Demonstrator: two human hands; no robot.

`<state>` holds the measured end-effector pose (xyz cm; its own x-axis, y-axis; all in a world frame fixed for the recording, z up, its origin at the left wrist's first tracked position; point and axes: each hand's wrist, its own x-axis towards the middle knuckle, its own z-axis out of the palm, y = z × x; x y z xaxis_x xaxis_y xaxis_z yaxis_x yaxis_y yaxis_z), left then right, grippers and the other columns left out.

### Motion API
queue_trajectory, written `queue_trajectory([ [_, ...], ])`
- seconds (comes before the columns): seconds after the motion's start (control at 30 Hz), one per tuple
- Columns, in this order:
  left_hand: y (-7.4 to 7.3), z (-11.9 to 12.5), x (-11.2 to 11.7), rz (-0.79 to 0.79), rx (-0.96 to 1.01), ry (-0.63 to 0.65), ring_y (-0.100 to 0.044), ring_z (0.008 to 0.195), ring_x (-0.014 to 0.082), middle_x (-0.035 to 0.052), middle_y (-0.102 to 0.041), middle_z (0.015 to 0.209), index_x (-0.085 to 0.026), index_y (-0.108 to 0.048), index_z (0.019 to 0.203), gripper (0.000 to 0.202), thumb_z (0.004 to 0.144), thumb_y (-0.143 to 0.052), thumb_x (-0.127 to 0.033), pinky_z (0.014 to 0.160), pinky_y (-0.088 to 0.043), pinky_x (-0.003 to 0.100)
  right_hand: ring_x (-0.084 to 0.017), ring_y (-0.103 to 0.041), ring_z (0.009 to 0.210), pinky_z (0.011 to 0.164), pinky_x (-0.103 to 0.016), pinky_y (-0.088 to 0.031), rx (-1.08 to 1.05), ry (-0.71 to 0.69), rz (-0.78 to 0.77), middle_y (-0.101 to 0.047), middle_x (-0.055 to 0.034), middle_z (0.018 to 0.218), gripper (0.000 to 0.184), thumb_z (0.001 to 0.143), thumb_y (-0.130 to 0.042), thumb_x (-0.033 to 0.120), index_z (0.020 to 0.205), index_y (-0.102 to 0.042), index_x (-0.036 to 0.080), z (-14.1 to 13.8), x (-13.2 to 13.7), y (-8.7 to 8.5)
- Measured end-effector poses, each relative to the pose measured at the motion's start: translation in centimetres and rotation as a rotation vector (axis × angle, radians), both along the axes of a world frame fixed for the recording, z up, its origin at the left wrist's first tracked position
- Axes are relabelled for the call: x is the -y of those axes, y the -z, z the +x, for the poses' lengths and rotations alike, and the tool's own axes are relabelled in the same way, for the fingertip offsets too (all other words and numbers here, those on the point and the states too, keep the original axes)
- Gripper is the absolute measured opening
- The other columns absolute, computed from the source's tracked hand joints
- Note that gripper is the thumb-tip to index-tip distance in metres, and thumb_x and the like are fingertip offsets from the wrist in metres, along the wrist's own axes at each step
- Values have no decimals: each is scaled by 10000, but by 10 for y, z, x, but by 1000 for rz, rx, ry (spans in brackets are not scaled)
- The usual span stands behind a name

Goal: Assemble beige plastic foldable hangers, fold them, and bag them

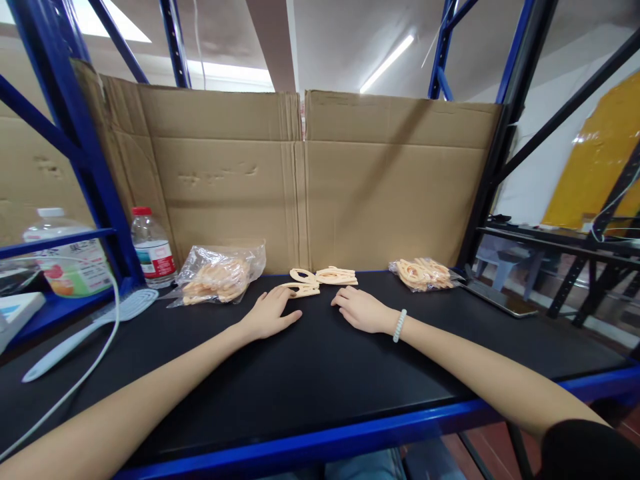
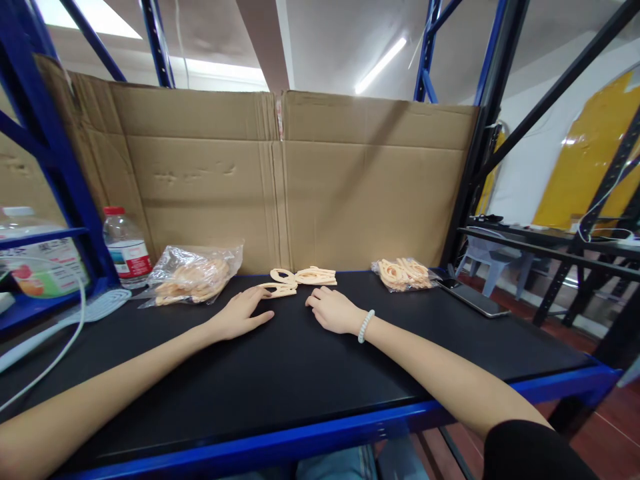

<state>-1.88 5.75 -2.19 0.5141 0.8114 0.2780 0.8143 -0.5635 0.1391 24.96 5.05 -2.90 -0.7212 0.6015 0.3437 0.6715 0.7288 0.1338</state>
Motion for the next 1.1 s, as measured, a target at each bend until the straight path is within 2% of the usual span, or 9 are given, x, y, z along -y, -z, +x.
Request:
queue_trajectory([
  [0.1, -4, 9, 11, 61, 27, 71, -559, 1038, 260, 93, -599, 1081, -190, -514, 1003, 202, 854, -440, -305, 933, -401, 453, -209, -518, 997, 876, -354, -436, -49, 1, -15, -583, -111, 1031, 243, 889, -423, 132, 1070, -585, 132, -1, -1, 3],
  [0.2, -6, 15, 20, 62, 81, 171, -576, 894, 219, 58, -594, 940, -197, -510, 899, 129, 827, -406, -176, 839, -446, 379, -205, -523, 997, 898, -354, -426, -149, 35, -53, -597, -102, 1017, 209, 866, -461, 120, 1029, -592, 136, -3, -1, 5],
  [0.33, -5, 22, 30, 27, 171, 324, -550, 961, 213, 56, -588, 1006, -204, -525, 972, 188, 809, -443, -159, 855, -455, 348, -200, -549, 974, 877, -349, -432, -319, 122, -150, -620, -95, 996, 174, 898, -493, 245, 979, -610, 144, -7, 2, 5],
  [0.47, 2, 27, 32, 38, 207, 204, -470, 1167, 291, 109, -537, 1234, -199, -479, 1162, 366, 803, -523, -254, 964, -404, 454, -200, -554, 954, 845, -342, -431, -346, 160, -188, -614, -89, 985, 233, 889, -524, 361, 921, -630, 156, -10, 7, 4],
  [0.6, 10, 29, 31, -44, 218, 125, -489, 1161, 318, 139, -531, 1258, -190, -434, 1228, 406, 846, -491, -314, 966, -396, 521, -204, -541, 935, 824, -343, -429, -386, 177, -215, -608, -76, 955, 224, 845, -591, 379, 888, -630, 163, -12, 12, 3],
  [0.83, 10, 34, 38, -46, 377, 260, -443, 1223, 256, 116, -460, 1280, -204, -373, 1266, 469, 815, -496, -173, 1048, -365, 457, -153, -540, 827, 786, -291, -431, -551, 154, -340, -592, -34, 865, 139, 718, -729, 189, 792, -618, 153, -12, 20, -1],
  [0.93, 10, 37, 39, -34, 419, 241, -488, 1167, 254, 124, -463, 1250, -188, -388, 1264, 479, 800, -504, -169, 1011, -404, 457, -123, -531, 727, 701, -252, -425, -600, 164, -370, -585, -8, 811, 150, 694, -740, 169, 754, -603, 155, -12, 25, -5],
  [1.03, 11, 39, 37, -45, 494, 177, -596, 956, 219, 123, -486, 1219, -187, -401, 1266, 479, 802, -508, -227, 860, -508, 422, -99, -516, 632, 635, -232, -408, -632, 164, -391, -581, 15, 745, 146, 693, -730, 158, 737, -590, 154, -12, 31, -7],
  [1.1, 10, 40, 35, -38, 527, 124, -603, 941, 220, 119, -527, 1184, -174, -415, 1264, 483, 805, -517, -284, 843, -508, 408, -90, -511, 601, 611, -226, -403, -658, 164, -405, -583, 20, 729, 139, 692, -720, 144, 736, -589, 153, -12, 35, -7],
])
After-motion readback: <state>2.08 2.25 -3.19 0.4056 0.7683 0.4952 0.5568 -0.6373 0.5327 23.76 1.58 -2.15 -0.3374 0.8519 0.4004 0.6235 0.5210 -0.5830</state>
